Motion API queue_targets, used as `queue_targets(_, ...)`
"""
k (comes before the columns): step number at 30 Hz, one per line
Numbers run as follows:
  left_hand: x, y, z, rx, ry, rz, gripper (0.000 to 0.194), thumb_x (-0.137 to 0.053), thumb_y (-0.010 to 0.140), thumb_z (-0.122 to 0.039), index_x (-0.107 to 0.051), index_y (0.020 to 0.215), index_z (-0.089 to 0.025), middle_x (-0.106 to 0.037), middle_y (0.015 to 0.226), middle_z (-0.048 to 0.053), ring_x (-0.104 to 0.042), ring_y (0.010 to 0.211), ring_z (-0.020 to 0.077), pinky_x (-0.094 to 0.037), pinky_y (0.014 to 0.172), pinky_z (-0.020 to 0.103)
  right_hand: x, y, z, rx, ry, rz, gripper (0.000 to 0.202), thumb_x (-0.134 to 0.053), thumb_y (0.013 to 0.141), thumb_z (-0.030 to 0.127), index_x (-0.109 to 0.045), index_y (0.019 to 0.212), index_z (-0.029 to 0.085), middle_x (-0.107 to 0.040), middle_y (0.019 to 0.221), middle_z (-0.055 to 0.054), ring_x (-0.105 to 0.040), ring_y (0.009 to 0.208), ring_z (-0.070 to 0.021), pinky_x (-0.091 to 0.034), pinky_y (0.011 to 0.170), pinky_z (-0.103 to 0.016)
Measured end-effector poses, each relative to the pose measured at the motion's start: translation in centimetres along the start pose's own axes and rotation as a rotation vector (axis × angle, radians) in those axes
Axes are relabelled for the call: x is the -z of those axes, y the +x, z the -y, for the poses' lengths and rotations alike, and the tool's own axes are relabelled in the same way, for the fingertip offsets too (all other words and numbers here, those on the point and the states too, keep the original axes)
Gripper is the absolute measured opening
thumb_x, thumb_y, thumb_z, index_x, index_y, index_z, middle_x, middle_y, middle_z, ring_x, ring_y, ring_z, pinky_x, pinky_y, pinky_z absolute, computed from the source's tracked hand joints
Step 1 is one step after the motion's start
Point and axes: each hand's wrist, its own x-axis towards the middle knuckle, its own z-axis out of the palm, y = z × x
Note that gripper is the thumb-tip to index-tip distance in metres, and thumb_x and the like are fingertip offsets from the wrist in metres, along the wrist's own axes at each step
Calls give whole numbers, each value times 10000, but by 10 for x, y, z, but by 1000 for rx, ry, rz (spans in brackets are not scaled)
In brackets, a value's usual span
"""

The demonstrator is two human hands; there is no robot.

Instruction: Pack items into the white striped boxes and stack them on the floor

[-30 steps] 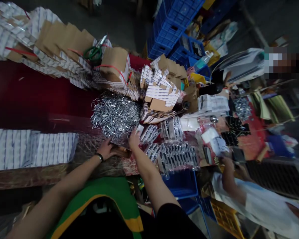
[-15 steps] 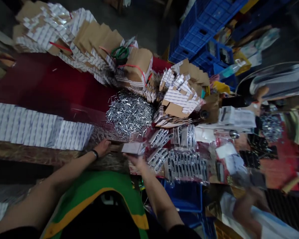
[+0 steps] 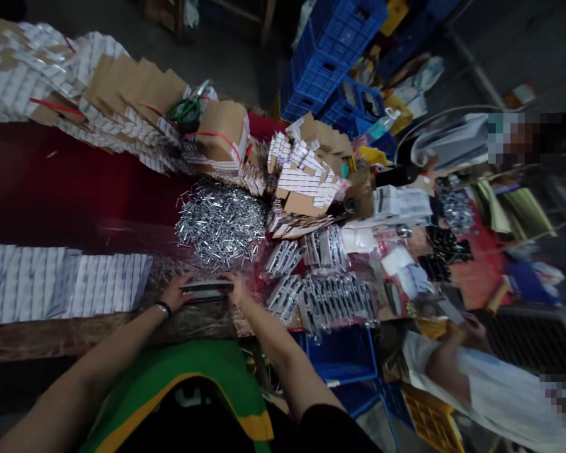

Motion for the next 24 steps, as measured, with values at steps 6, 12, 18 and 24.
queue_targets(6, 10, -7, -7, -235, 432, 191, 840, -734, 864, -577, -572, 1622, -254, -458, 1733, 185, -304, 1653, 446, -124, 1336, 680, 0, -21, -4, 158, -200, 264, 1070, -827, 887, 553, -282, 1761, 264, -337, 1781, -205, -430, 1560, -436, -375, 1267, -617)
queue_targets(12, -18, 11, -29, -230, 485, 156, 748, -633, 942, -528, -589, 1601, -176, -587, 1593, 283, -598, 1410, 470, -380, 1227, 630, -12, -19, 8, 52, -283, 140, 876, -722, 1005, 458, -303, 1750, 267, -588, 1583, -182, -711, 1213, -340, -563, 1077, -460)
queue_targets(18, -20, 13, -31, -241, 472, 256, 713, -687, 938, -473, -591, 1608, -248, -649, 1531, 236, -603, 1388, 476, -414, 1185, 620, -6, -14, 5, 117, -306, 192, 990, -759, 978, 530, -259, 1757, 179, -551, 1608, -253, -600, 1402, -422, -453, 1195, -614)
queue_targets(24, -30, 2, -76, -143, 564, 231, 857, -746, 885, -429, -484, 1679, -245, -530, 1653, 256, -466, 1523, 514, -308, 1223, 687, -9, -20, 31, -51, -382, 238, 1067, -803, 918, 439, -215, 1775, 198, -349, 1752, -302, -473, 1524, -509, -352, 1206, -782)
